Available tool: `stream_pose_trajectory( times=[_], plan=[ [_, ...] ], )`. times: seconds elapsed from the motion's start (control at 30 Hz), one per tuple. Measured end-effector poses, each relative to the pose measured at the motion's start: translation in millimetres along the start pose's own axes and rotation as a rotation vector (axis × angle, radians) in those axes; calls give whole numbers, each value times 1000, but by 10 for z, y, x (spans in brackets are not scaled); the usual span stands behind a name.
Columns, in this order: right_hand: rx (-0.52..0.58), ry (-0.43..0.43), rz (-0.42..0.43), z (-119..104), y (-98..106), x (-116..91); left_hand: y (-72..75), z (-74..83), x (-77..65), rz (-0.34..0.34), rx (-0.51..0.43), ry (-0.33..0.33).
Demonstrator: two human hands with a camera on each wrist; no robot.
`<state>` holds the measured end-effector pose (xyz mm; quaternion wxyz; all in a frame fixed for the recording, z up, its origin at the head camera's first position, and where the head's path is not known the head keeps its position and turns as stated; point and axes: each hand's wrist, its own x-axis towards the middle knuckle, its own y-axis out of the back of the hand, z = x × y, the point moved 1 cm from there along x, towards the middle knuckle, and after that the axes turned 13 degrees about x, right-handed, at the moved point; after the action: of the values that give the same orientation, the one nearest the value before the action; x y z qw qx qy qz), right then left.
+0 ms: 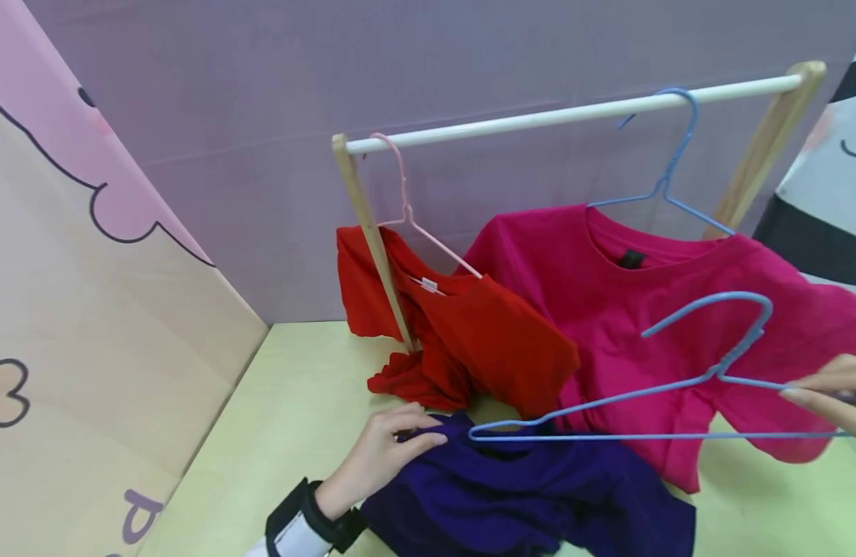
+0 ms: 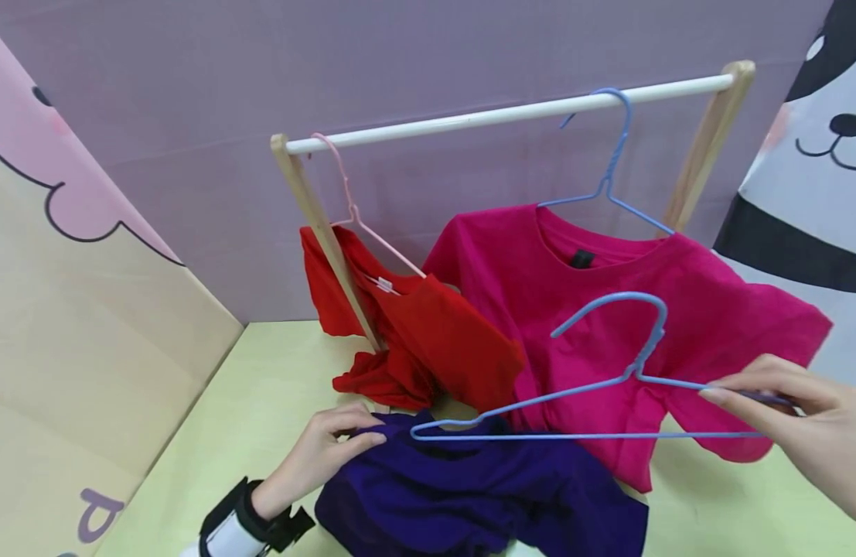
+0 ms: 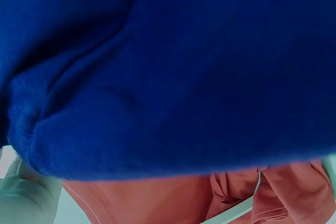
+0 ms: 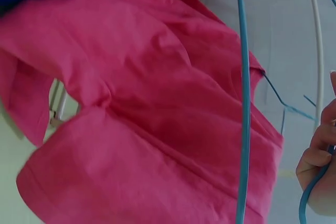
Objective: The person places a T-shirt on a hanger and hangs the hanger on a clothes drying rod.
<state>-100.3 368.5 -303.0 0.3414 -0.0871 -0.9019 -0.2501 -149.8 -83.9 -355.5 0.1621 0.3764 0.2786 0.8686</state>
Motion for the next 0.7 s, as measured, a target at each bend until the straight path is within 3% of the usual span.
stream_pose_trajectory(
  times=[0.2, 0.3, 0.43, 0.5, 0.7],
  plan=[
    [175, 8, -48, -110, -180, -40, -4, 14, 6, -26, -22, -22],
    [297, -34, -68, -169, -262, -55, -11, 31, 8, -55, -7, -39],
    [252, -145, -75, -282, -379, -84, -8, 68, 2, -132, 101, -57],
    [162, -181, -90, -333, -458, -96, -3, 95, -1, -180, 165, -51],
    [212, -121, -177, -414, -769, -88, -7, 175, 1, -308, 268, -4]
  ],
)
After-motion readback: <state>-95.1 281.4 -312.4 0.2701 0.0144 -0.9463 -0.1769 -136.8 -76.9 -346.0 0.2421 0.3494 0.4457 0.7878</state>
